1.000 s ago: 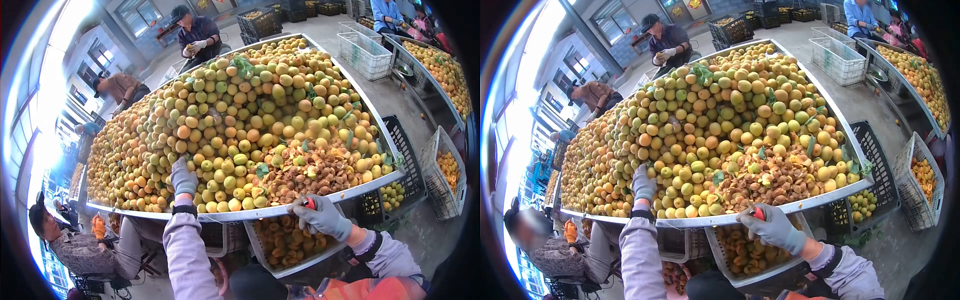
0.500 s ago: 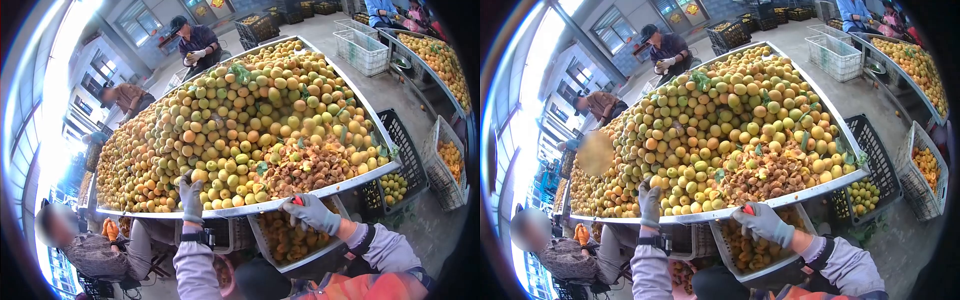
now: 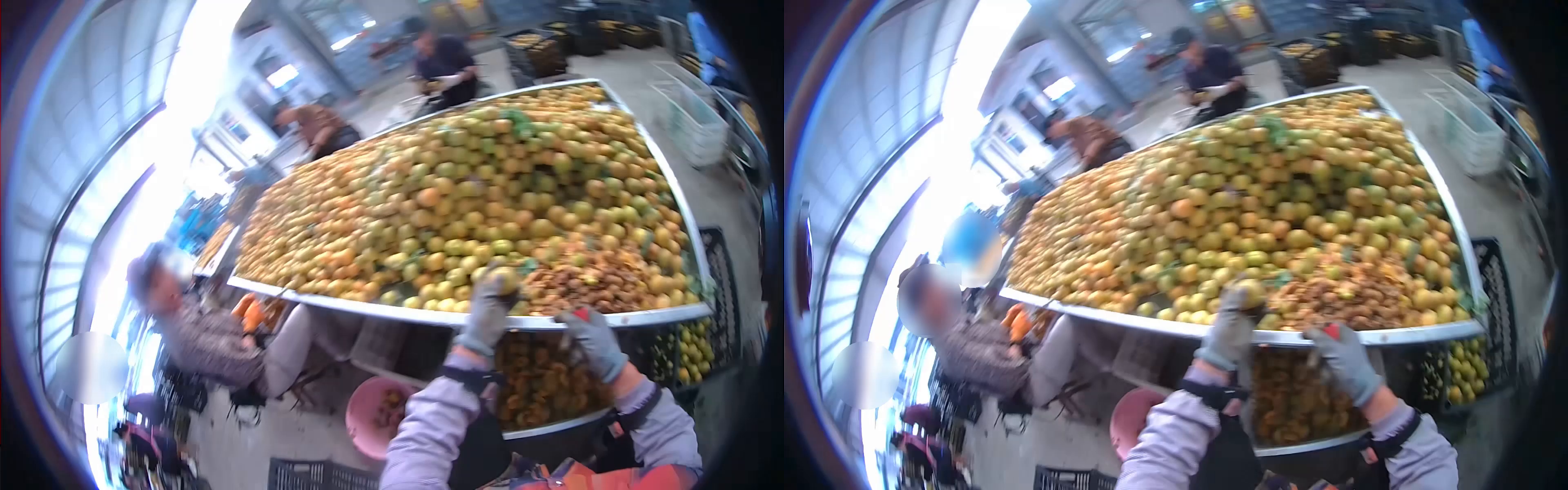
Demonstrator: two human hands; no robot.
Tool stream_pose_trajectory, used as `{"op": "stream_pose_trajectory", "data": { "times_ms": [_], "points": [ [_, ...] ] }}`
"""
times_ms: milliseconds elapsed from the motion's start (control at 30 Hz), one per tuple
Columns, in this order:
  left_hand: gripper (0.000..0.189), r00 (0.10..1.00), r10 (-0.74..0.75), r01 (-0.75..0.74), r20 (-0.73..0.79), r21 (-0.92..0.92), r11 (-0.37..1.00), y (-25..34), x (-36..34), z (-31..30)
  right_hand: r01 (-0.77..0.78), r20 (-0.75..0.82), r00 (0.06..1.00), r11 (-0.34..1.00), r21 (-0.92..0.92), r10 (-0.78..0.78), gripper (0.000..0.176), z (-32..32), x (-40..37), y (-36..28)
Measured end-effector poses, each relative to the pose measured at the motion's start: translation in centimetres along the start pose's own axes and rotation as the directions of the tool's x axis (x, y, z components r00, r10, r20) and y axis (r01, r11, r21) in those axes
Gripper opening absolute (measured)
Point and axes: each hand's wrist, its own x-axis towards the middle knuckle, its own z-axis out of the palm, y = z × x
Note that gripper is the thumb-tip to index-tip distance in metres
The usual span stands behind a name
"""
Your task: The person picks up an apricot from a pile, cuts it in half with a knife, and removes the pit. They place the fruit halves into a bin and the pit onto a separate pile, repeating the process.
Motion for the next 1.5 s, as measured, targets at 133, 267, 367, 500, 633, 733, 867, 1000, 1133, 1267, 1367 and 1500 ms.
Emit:
{"op": "stream_pose_trajectory", "data": {
  "times_ms": [133, 267, 367, 500, 633, 733, 867, 1000, 1133, 1267, 1367, 1500],
  "points": [
    [0.039, 0.988, -0.115, 0.109, 0.1, 0.057, 0.992, -0.8, -0.9, 1.9, 0.076, 0.002, 0.997, 0.995, -0.069, -0.076, 0.036, 0.2, -0.5, -0.2],
    [0.04, 0.983, -0.098, 0.109, 0.153, -0.063, 0.992, -1.0, -1.9, 2.3, 0.093, 0.009, 0.996, 0.995, -0.03, -0.092, 0.032, 1.2, -0.4, -0.5],
    [0.037, 0.983, -0.062, 0.087, 0.172, -0.139, 0.986, -0.5, -2.1, 2.0, 0.129, 0.023, 0.992, 0.989, -0.067, -0.128, 0.034, 1.6, 0.4, -0.7],
    [0.033, 0.977, -0.021, 0.077, 0.211, -0.258, 0.963, 0.0, -2.0, 2.4, 0.174, 0.005, 0.985, 0.983, -0.065, -0.174, 0.036, 2.6, 0.5, -3.3],
    [0.034, 0.964, 0.122, -0.083, 0.237, -0.169, 0.982, -1.1, -2.1, 3.3, 0.244, -0.044, 0.969, 0.967, 0.076, -0.241, 0.033, 3.1, 0.3, -5.6],
    [0.037, 0.96, -0.03, 0.099, 0.279, -0.236, 0.967, -1.1, -3.2, 4.0, 0.329, -0.099, 0.941, 0.943, 0.051, -0.323, 0.029, 2.1, 1.3, -4.9],
    [0.041, 0.939, -0.056, 0.129, 0.34, -0.196, 0.972, -1.5, -3.7, 4.8, 0.309, -0.148, 0.939, 0.95, -0.038, -0.311, 0.024, 1.7, 2.6, -3.9],
    [0.042, 0.901, -0.09, 0.167, 0.423, -0.148, 0.975, -1.8, -3.8, 4.9, 0.27, -0.125, 0.951, 0.957, -0.102, -0.281, 0.019, 2.3, 2.5, -3.8],
    [0.042, 0.896, -0.095, 0.173, 0.434, -0.144, 0.974, -1.8, -4.1, 5.6, 0.482, -0.18, 0.859, 0.876, -0.034, -0.479, 0.012, 1.7, 4.0, -1.3],
    [0.04, 0.884, -0.135, 0.289, 0.448, -0.296, 0.91, -1.5, -4.4, 5.7, 0.44, -0.235, 0.867, 0.897, -0.052, -0.439, 0.01, -1.4, 5.0, 0.1],
    [0.044, 0.929, -0.132, 0.274, 0.345, -0.401, 0.874, -3.1, -3.5, 3.5, 0.321, -0.284, 0.9, 0.943, -0.083, -0.332, 0.015, -0.3, 3.8, -0.9],
    [0.051, 0.948, -0.089, 0.231, 0.305, -0.468, 0.853, -2.3, -3.0, 2.4, 0.165, 0.011, 0.986, 0.979, 0.116, -0.168, 0.026, -1.3, 1.9, -1.7]
  ]
}}
